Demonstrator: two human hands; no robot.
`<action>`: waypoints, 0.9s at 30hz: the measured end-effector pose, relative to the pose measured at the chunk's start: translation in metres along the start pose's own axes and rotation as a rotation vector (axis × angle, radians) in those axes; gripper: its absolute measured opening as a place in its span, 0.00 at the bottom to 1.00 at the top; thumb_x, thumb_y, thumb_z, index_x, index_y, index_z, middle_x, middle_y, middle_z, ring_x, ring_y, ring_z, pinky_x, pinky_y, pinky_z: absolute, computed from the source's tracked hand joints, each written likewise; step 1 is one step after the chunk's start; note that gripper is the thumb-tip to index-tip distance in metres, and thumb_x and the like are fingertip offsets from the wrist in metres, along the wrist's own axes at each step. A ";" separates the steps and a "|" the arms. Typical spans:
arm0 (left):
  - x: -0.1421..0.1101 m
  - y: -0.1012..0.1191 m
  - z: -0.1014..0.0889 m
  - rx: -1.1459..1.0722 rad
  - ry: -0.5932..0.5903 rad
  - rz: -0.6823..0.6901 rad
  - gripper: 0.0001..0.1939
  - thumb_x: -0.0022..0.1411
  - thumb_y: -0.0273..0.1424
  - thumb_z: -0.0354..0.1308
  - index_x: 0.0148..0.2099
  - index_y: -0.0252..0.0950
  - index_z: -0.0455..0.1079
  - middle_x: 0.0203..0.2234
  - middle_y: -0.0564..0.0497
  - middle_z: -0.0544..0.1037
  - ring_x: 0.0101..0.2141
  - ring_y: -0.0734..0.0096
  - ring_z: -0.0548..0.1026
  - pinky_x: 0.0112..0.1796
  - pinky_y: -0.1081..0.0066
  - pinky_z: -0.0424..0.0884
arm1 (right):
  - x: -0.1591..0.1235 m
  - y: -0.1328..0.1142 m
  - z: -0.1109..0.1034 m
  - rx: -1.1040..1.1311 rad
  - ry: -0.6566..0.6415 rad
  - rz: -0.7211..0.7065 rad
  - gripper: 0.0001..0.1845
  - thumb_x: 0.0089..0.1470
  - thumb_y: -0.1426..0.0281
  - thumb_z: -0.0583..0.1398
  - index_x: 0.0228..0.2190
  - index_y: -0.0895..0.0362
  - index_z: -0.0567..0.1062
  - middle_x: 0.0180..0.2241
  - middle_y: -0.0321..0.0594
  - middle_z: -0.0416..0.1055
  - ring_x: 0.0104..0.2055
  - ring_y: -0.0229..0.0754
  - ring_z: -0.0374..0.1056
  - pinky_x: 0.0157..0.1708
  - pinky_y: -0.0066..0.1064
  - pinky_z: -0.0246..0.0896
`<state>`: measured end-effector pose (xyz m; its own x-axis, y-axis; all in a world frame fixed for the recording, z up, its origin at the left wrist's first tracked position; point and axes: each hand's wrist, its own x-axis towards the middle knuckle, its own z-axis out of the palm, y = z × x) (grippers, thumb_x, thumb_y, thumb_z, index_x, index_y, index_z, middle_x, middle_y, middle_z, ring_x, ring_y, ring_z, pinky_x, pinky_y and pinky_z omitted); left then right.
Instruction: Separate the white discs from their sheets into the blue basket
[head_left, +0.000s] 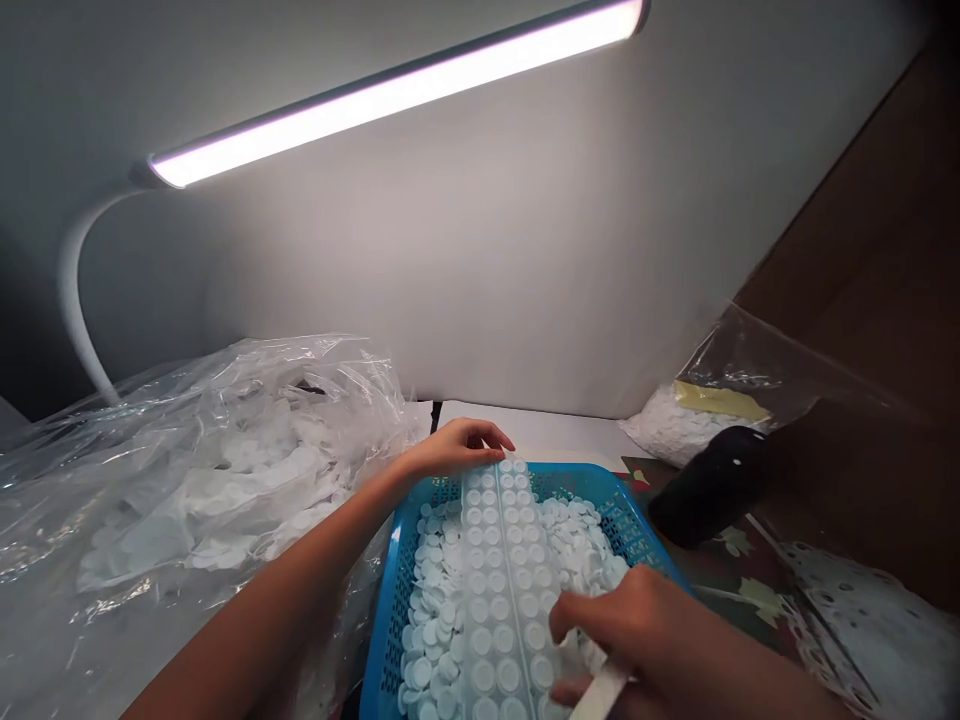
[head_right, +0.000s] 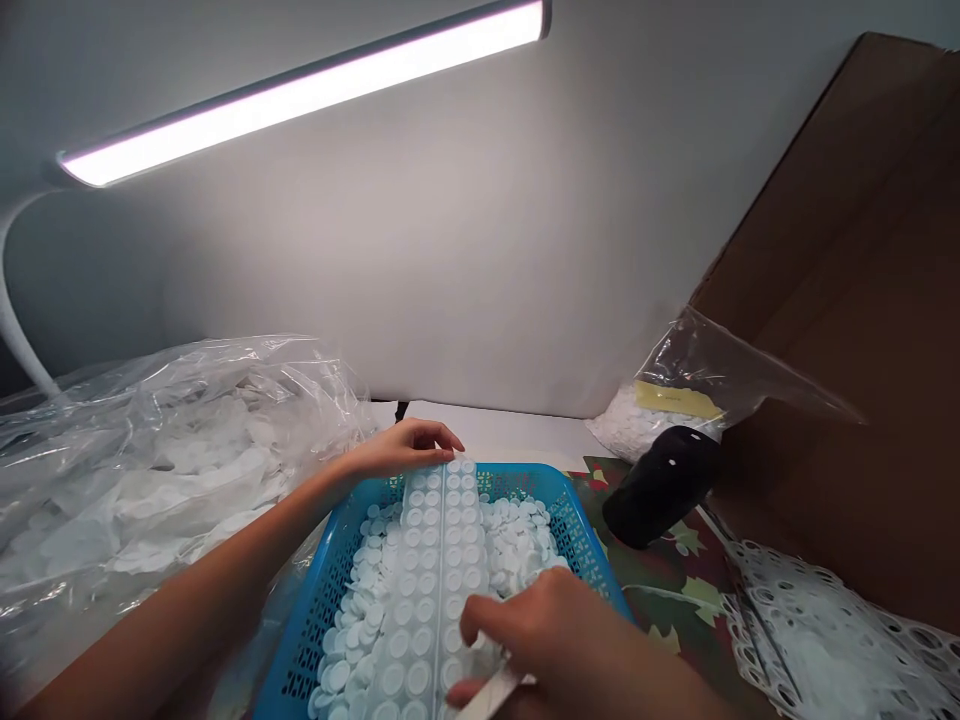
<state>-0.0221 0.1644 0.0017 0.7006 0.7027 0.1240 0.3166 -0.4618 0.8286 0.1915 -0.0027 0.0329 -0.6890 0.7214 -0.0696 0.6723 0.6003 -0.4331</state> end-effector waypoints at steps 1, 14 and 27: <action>0.000 -0.001 0.000 -0.002 0.002 0.004 0.15 0.58 0.37 0.55 0.43 0.33 0.73 0.30 0.50 0.75 0.25 0.77 0.66 0.25 0.77 0.60 | 0.003 -0.005 0.003 -0.036 -0.032 -0.048 0.12 0.56 0.59 0.57 0.33 0.54 0.71 0.18 0.32 0.68 0.19 0.34 0.61 0.20 0.24 0.49; 0.002 -0.011 0.000 -0.032 0.074 -0.037 0.09 0.54 0.30 0.56 0.36 0.33 0.73 0.30 0.50 0.77 0.32 0.70 0.73 0.31 0.75 0.66 | 0.101 0.013 -0.031 0.497 0.742 -0.037 0.36 0.62 0.50 0.39 0.19 0.57 0.71 0.14 0.33 0.52 0.17 0.33 0.50 0.18 0.26 0.45; 0.003 -0.017 -0.001 -0.046 0.045 -0.185 0.08 0.49 0.28 0.58 0.33 0.31 0.73 0.25 0.51 0.76 0.28 0.69 0.73 0.25 0.76 0.63 | 0.123 0.041 -0.011 0.339 0.618 -0.206 0.11 0.51 0.64 0.63 0.23 0.58 0.73 0.19 0.34 0.67 0.20 0.33 0.58 0.20 0.25 0.51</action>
<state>-0.0264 0.1752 -0.0117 0.6035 0.7973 -0.0091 0.4071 -0.2983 0.8633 0.1376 0.1146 0.0160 -0.4469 0.7284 0.5193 0.3562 0.6774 -0.6436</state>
